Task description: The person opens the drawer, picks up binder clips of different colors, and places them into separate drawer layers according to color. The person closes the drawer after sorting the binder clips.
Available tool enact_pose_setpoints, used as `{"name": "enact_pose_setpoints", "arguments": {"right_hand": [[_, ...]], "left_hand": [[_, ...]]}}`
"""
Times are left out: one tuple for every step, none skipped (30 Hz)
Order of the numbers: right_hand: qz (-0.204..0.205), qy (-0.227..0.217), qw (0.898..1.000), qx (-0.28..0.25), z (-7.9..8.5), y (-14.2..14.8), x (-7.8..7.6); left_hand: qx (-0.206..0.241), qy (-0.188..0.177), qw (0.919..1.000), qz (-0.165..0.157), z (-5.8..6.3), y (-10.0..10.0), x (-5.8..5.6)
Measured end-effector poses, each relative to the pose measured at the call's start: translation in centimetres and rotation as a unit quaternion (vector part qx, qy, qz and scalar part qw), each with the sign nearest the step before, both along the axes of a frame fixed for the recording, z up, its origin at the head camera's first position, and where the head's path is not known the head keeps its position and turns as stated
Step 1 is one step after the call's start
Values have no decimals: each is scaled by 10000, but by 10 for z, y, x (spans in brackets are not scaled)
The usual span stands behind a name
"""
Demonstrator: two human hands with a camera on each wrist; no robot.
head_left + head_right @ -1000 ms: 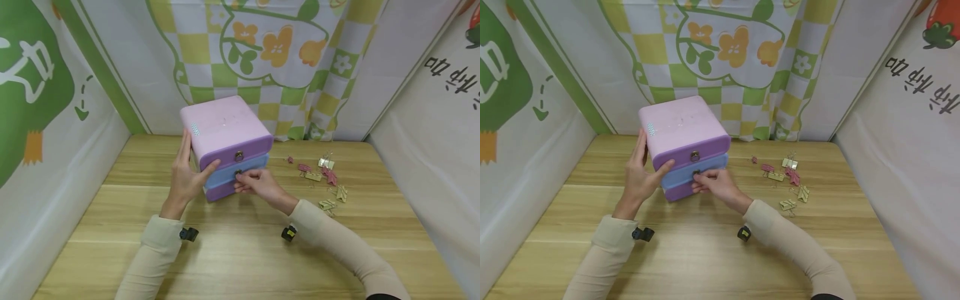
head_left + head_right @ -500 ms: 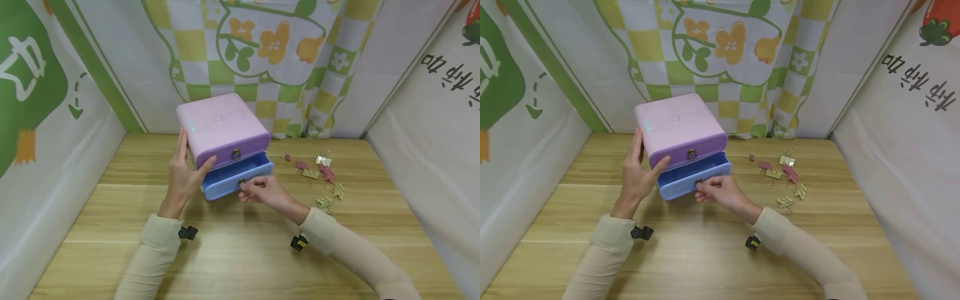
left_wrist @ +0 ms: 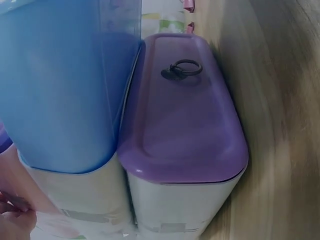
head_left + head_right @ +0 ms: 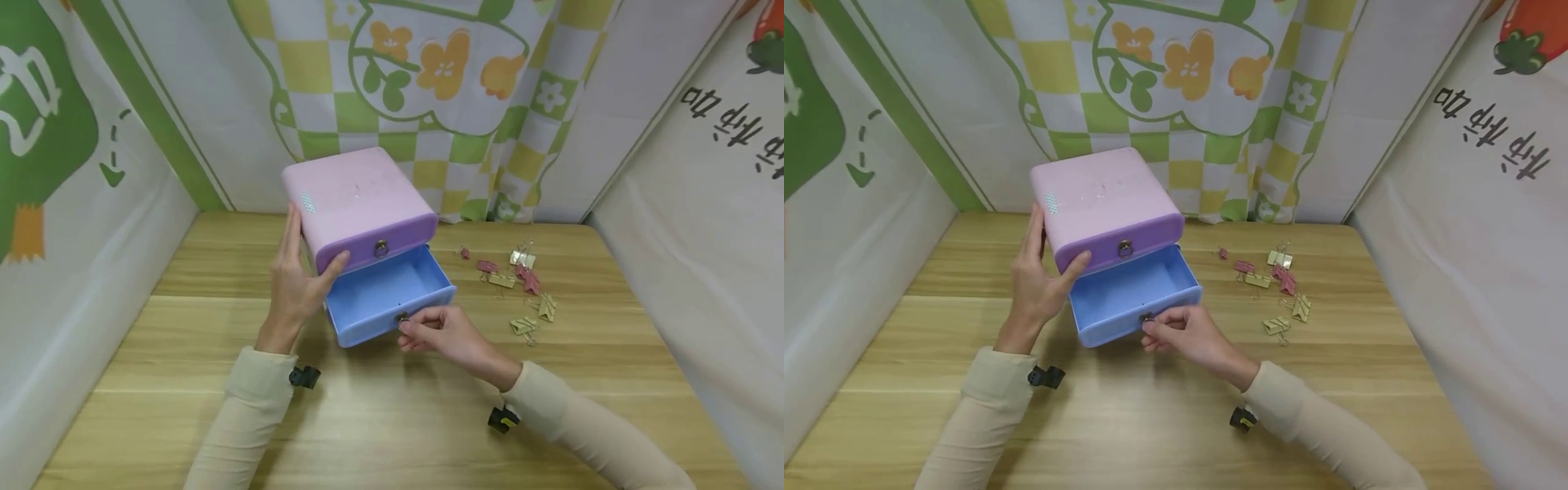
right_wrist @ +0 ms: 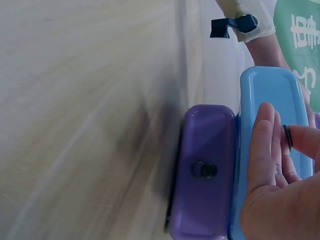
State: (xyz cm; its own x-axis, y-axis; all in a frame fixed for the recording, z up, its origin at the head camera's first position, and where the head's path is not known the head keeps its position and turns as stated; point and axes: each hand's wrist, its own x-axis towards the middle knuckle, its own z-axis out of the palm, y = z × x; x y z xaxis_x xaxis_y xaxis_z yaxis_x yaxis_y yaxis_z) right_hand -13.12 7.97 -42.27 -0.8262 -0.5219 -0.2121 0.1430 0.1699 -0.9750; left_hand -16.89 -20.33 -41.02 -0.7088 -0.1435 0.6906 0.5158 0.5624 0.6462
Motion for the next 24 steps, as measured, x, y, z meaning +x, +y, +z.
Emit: {"name": "enact_pose_setpoints", "arguments": {"right_hand": [[19, 0, 10000, -21, -1, 0, 1], [41, 3, 10000, -33, -2, 1, 1], [70, 1, 10000, -43, -4, 1, 1], [106, 14, 9999, -41, -6, 1, 1], [147, 35, 9999, -31, -8, 2, 1], [185, 60, 9998, -14, -10, 2, 0], [223, 96, 9997, -2, -12, 3, 0], [257, 132, 9996, 12, -14, 3, -1], [304, 200, 9993, 49, -16, 4, -2], [348, 282, 9990, 94, -18, 5, -2], [393, 378, 9984, 148, -19, 6, -3], [423, 471, 9977, 236, -20, 7, -3], [440, 563, 9969, 329, -20, 9, -3], [443, 665, 9957, 459, -20, 12, -3], [441, 771, 9942, 614, -20, 15, -2], [435, 884, 9921, 781, -18, 19, -2], [431, 1041, 9888, 976, -17, 24, -1], [405, 1174, 9852, 1182, -15, 30, -1], [373, 1325, 9807, 1385, -12, 36, -1], [340, 1459, 9764, 1553, -9, 43, 0], [294, 1559, 9724, 1708, -6, 50, -1], [247, 1666, 9685, 1834, -2, 59, -1], [171, 1734, 9651, 1955, 2, 67, -1], [93, 1749, 9628, 2057, 6, 76, -2]], "left_hand": [[7, 34, 10000, 22, 0, 1, 0], [16, 66, 10000, 41, 0, 1, -1], [26, 90, 9999, 61, 0, 2, -2], [47, 90, 9999, 65, 0, 3, -2], [86, 80, 9999, 55, 0, 3, -2], [142, 59, 9999, 25, 0, 4, -3], [219, 38, 9998, -19, 0, 5, -3], [329, 26, 9994, -57, 0, 5, -3], [446, 34, 9990, -74, 0, 5, -4], [595, 56, 9982, -76, 1, 6, -5], [744, 105, 9972, -46, 1, 6, -6], [878, 155, 9960, -9, 1, 7, -7], [982, 217, 9949, 44, 1, 7, -8], [1081, 277, 9937, 88, 1, 8, -10], [1136, 333, 9929, 143, 1, 8, -11], [1195, 384, 9919, 174, 1, 9, -12], [1228, 430, 9913, 182, 0, 9, -14], [1242, 473, 9910, 167, 0, 9, -14], [1251, 519, 9907, 158, -1, 10, -15], [1269, 555, 9903, 142, -1, 10, -16], [1271, 586, 9901, 142, -2, 11, -17], [1281, 616, 9898, 131, -3, 11, -17], [1283, 630, 9897, 124, -3, 12, -17], [1280, 632, 9897, 123, -4, 13, -17]]}}
